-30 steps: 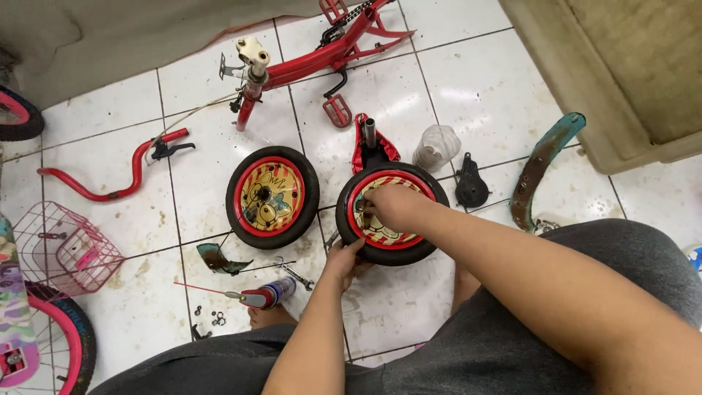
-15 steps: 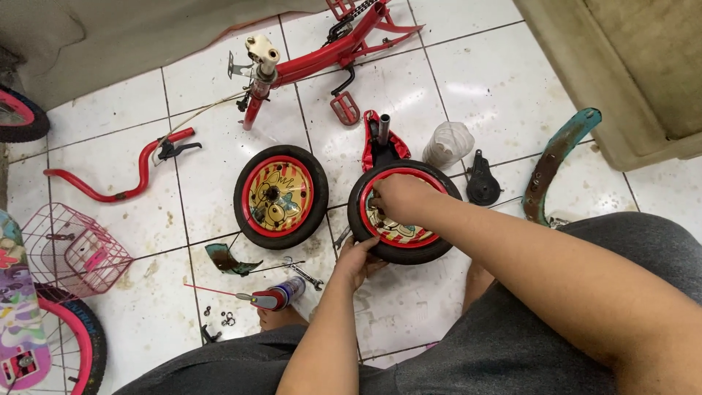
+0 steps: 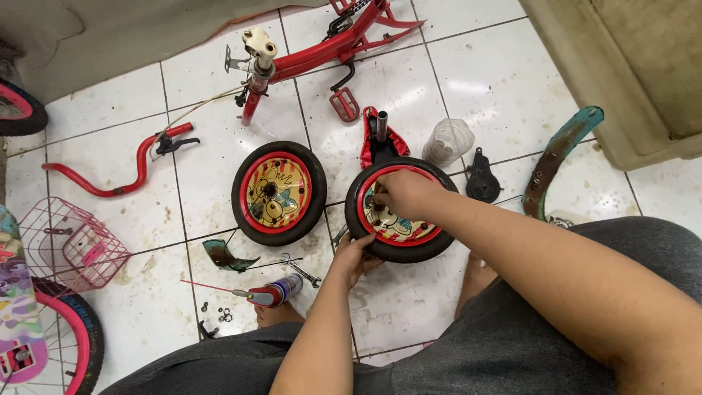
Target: Applying grease to the axle and bearings of a small bicycle wheel for maintenance.
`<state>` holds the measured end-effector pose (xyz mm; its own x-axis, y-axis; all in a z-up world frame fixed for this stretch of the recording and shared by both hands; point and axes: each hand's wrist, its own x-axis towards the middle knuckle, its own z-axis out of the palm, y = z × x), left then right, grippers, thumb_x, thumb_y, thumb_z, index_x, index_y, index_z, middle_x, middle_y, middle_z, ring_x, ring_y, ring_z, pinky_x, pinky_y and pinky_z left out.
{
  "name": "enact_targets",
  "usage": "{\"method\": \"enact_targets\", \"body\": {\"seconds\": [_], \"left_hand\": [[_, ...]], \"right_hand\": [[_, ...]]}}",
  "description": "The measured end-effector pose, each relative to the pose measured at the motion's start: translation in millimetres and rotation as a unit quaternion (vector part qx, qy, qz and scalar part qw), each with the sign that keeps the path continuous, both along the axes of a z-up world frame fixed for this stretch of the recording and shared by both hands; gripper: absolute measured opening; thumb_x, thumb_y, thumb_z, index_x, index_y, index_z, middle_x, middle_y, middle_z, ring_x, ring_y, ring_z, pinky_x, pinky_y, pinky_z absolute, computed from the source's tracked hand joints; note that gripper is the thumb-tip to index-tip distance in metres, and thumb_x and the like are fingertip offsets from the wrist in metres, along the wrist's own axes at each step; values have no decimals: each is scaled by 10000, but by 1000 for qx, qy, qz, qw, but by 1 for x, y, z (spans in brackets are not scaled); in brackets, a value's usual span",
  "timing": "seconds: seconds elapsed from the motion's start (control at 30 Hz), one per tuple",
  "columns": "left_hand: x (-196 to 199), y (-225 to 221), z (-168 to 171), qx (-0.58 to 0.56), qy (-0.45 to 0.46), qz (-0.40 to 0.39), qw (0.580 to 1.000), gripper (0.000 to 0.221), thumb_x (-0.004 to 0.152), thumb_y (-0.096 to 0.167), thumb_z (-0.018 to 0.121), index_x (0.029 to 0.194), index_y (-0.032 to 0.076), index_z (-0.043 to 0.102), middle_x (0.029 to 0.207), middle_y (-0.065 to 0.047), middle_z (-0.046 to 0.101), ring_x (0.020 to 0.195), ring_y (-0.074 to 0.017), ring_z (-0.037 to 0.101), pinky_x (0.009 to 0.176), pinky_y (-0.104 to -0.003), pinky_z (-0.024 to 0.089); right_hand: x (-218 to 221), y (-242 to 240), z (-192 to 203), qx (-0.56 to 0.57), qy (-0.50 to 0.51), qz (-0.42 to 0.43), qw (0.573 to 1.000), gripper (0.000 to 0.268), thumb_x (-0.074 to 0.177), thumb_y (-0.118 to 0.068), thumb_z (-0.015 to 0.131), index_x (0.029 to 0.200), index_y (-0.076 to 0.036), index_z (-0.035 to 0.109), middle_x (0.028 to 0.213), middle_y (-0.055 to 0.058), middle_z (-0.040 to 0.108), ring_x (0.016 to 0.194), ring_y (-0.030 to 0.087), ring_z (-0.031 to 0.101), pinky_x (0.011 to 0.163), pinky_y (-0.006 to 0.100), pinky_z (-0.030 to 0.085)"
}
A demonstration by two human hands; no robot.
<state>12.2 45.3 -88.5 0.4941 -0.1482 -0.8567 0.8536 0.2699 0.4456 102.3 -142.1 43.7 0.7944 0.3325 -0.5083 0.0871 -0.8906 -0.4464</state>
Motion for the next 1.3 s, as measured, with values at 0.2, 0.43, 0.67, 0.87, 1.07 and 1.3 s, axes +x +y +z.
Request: {"method": "enact_targets", "body": {"seconds": [0.2, 0.43, 0.67, 0.87, 1.07, 1.3], "left_hand": [[-1, 0, 10, 15, 1, 2, 1000, 845, 862, 213, 804, 1526, 67, 303, 1323, -292, 547, 1182, -472, 616, 892, -555, 596], [2, -3, 13, 16, 1, -1, 1000, 842, 854, 218, 806, 1523, 73, 316, 1322, -287, 558, 1183, -457, 618, 882, -541, 605], [-1, -5, 4, 22, -30, 2, 999, 795, 830, 229, 846, 1440, 53, 369, 1236, -243, 577, 1091, -471, 652, 824, -565, 614], [-1, -6, 10, 19, -35, 1, 999, 791, 830, 206, 843, 1439, 39, 365, 1224, -208, 567, 1074, -463, 651, 807, -568, 621], [1, -5, -5, 9, -20, 3, 1000, 807, 821, 186, 851, 1449, 55, 361, 1214, -189, 557, 1020, -463, 671, 790, -587, 628], [1, -3, -2, 3, -8, 3, 1000, 807, 830, 176, 837, 1469, 64, 358, 1240, -214, 541, 1055, -478, 660, 830, -598, 609]], "right_hand": [[-4, -1, -23, 31, -28, 42, 998, 198, 1015, -187, 538, 1129, -82, 660, 978, 98, 776, 898, 286, 759, 775, 384, 604], [16, -22, -6, 11, -179, 58, 982, 210, 996, -102, 573, 1087, 70, 654, 831, 220, 744, 753, 357, 731, 652, 392, 607], [16, -29, -31, 42, -51, -112, 992, 245, 1004, -263, 597, 1106, -64, 696, 985, 123, 786, 949, 354, 749, 770, 442, 598], [26, -36, -38, -10, -64, -121, 991, 260, 1022, -235, 564, 1137, -28, 672, 1017, 170, 777, 992, 380, 738, 834, 473, 589], [27, -14, -16, 66, -20, -144, 987, 265, 1030, -215, 574, 1179, -25, 683, 1082, 151, 779, 1015, 369, 737, 827, 450, 598], [31, -2, -8, -5, -17, -115, 993, 278, 1043, -238, 548, 1194, -32, 656, 1058, 163, 771, 992, 346, 746, 812, 440, 610]]}}
